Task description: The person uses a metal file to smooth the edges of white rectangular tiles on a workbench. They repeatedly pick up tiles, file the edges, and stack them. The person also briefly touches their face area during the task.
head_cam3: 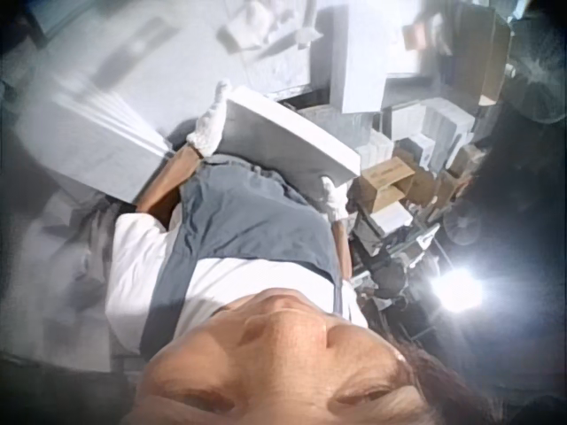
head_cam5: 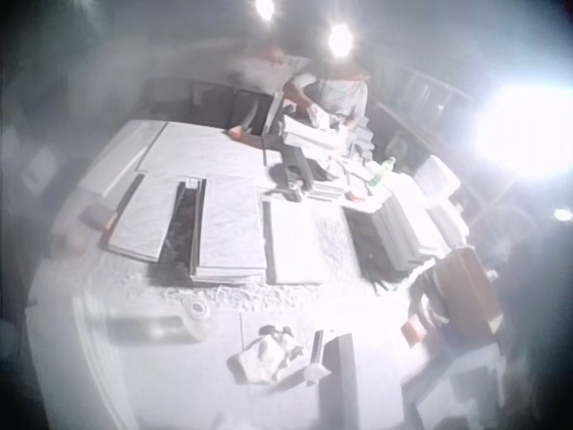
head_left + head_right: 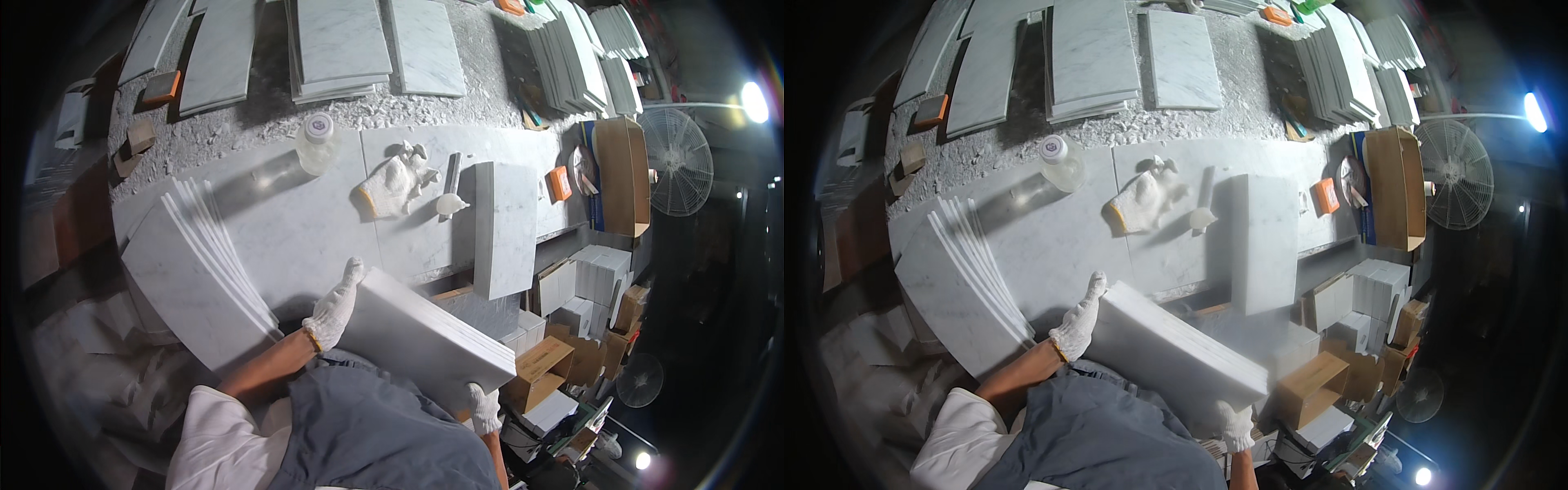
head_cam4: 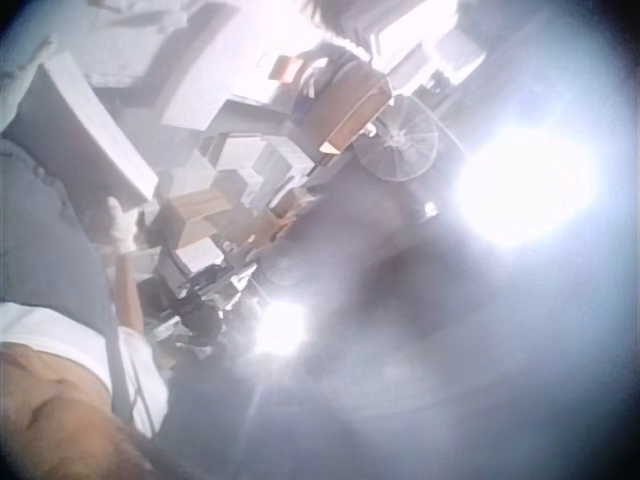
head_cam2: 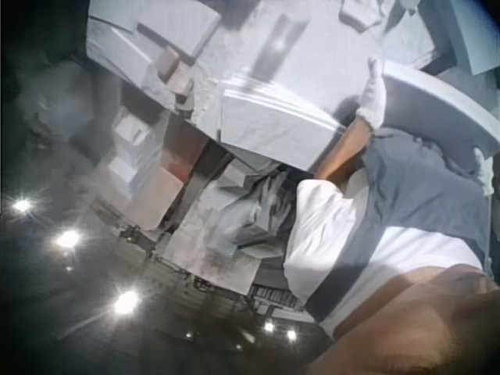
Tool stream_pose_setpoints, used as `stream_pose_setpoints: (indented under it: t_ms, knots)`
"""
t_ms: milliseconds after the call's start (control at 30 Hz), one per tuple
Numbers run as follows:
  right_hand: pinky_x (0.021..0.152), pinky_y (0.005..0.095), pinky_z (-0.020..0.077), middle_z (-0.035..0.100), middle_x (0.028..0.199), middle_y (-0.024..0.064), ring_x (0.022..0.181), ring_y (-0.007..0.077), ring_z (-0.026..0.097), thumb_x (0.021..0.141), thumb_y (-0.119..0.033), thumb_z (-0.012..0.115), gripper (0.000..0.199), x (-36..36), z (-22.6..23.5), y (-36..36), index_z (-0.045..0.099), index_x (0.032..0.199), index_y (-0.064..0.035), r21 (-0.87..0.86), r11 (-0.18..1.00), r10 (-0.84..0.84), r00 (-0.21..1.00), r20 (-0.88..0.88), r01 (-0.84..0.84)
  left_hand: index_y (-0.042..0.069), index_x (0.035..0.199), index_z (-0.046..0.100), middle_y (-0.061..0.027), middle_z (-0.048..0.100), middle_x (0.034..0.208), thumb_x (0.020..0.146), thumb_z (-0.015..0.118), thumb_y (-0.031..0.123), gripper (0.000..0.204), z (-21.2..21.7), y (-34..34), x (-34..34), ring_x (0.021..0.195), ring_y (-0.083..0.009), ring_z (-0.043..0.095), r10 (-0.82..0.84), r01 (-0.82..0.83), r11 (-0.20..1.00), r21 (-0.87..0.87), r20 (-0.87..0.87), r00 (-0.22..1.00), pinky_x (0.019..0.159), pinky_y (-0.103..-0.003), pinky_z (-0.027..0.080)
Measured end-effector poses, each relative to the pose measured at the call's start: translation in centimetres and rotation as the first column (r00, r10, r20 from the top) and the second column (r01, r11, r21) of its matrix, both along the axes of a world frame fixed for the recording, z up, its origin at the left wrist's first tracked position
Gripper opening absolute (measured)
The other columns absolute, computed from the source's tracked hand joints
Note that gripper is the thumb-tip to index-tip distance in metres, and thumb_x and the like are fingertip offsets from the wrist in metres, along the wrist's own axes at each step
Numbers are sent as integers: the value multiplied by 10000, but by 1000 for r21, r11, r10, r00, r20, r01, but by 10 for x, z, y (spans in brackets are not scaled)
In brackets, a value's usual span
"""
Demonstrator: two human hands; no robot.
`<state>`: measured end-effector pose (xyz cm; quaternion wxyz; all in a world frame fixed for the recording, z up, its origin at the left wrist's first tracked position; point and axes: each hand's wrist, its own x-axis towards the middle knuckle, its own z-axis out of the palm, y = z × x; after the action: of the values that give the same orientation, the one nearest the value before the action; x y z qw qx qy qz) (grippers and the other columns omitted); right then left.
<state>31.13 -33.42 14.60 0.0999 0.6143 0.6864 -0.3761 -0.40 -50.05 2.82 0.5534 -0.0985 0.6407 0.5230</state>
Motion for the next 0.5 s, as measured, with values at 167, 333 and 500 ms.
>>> stream_pose_setpoints:
  t_ms: [167,333,500]
  knots:
    - [766,355,563,743,991,129,859,219,700,885,-251,747,364,-22,5,11,672,1143,-4,-69,997,-40,999,27,42,25,1581,319,-126,347,1633,1058,325,606,781,-7,-8,-7,1524,-250,281,31,-30,999,-23,25,999,1241,-370,203]
    - [771,352,567,744,1000,137,865,213,702,880,-216,747,332,-22,0,14,679,1125,-1,-43,999,-29,1000,2,29,2,1575,315,-166,361,1617,1058,340,600,791,0,-6,-7,1515,-277,300,22,-22,997,-69,0,1000,1237,-375,224]
    - [732,356,557,734,968,116,805,207,679,873,-221,765,338,19,-21,11,681,1115,0,-82,996,-57,990,-132,46,-20,1570,311,-206,374,1601,1057,356,593,801,25,13,2,1505,-303,319,-67,58,990,-125,-69,995,1234,-380,245]
